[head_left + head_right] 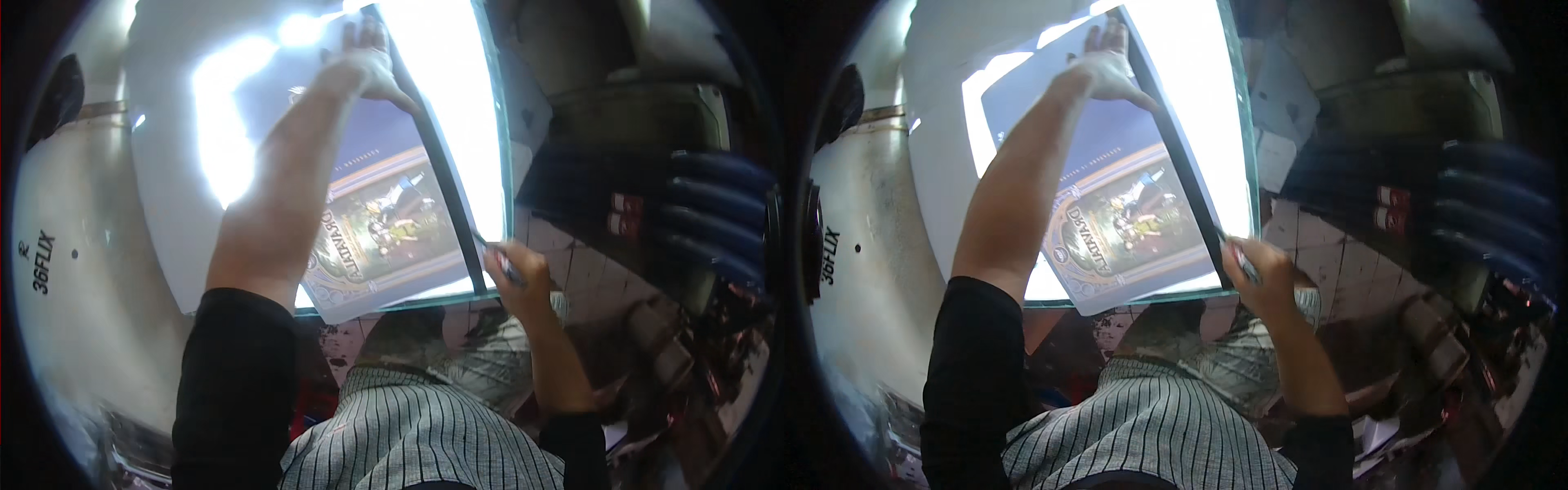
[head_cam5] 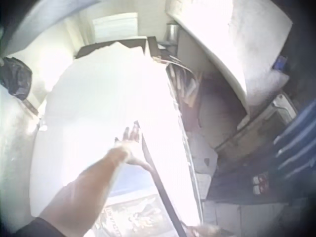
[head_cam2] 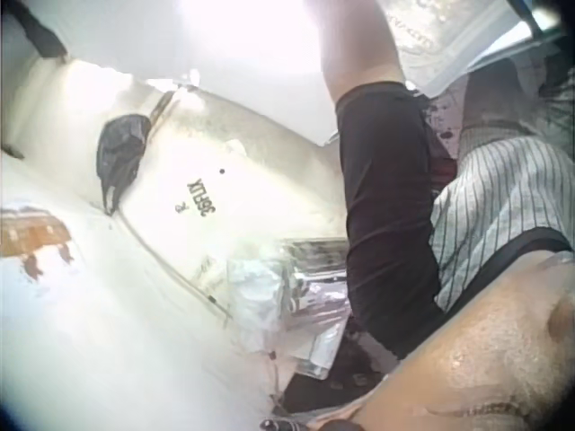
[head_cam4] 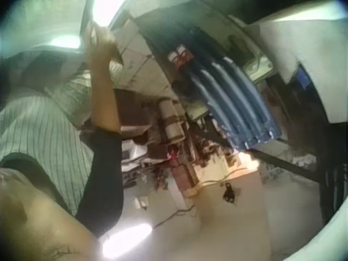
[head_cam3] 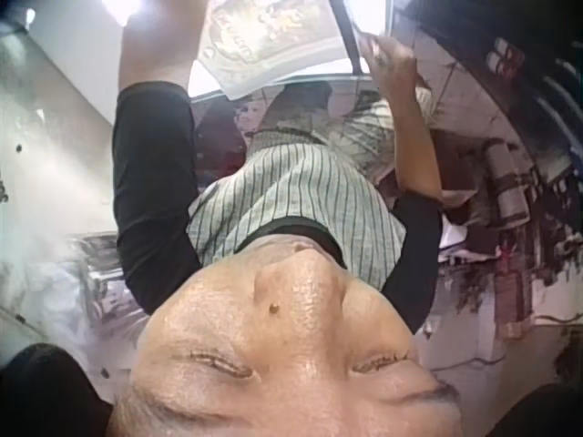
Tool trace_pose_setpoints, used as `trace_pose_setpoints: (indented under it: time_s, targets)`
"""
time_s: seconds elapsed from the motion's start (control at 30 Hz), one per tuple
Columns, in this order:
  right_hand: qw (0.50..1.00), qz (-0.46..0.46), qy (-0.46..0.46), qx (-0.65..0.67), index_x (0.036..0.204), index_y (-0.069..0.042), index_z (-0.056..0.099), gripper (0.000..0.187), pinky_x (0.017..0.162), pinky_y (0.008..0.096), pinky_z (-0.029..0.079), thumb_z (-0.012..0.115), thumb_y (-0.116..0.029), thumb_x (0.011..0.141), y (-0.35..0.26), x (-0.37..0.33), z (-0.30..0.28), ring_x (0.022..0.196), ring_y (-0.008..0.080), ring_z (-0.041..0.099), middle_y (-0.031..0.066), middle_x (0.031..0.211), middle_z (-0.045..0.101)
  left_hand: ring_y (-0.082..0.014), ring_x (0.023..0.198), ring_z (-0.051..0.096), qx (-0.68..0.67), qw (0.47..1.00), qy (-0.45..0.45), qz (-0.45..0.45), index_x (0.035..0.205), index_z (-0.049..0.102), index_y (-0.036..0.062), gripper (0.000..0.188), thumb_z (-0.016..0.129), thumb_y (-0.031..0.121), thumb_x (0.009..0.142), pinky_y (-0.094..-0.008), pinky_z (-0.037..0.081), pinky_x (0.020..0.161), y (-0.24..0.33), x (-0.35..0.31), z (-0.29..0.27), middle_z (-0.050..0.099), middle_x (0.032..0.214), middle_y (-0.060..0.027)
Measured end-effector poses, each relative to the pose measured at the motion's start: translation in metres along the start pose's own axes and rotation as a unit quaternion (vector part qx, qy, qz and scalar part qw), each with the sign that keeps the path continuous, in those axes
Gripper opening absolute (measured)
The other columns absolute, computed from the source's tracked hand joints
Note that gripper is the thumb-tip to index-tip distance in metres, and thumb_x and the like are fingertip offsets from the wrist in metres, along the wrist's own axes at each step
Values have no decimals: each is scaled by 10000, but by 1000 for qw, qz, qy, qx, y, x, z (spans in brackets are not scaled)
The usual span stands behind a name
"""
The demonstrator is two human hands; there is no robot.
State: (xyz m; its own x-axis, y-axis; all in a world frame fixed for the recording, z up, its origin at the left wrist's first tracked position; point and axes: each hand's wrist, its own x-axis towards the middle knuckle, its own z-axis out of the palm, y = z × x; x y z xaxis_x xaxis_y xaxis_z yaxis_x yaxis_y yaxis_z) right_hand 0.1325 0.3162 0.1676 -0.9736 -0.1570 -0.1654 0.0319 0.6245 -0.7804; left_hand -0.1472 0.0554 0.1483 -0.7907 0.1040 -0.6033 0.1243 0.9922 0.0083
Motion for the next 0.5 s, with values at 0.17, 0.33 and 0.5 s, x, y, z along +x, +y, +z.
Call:
trace_pose_setpoints:
  time_s: [0.17, 0.33, 0.5]
  targets:
    - [985, 169, -47, -8, 1111, -17, 706, 226, 734, 400, 591, 716, -134, 918, -10, -131, -37, 847, 319, 755, 201, 924, 742, -378, 1567, -83, 19, 999, 43, 8, 1614, -62, 21, 1611, 860, 751, 513, -644, 125, 1223, 9, 6, 3, -60, 1708, -161]
    - [984, 159, 78, -37, 1374, -61, 532, 619, 868, 429, 573, 801, -302, 871, -1, -98, -4, 1087, 341, 688, 228, 1282, 641, -384, 1571, 14, 43, 999, 7, 19, 1620, 14, 21, 1491, 822, 746, 598, -645, 129, 1223, 13, -22, -1, 35, 1700, -198]
    - [960, 106, 158, -207, 1486, -13, 350, 1047, 1085, 456, 428, 931, -379, 696, 10, -48, 45, 1300, 368, 515, 251, 1489, 452, -418, 1557, 83, -59, 949, 303, -69, 1586, 225, -7, 1007, 611, 627, 906, -688, 173, 1178, 33, -89, 132, 168, 1666, -247]
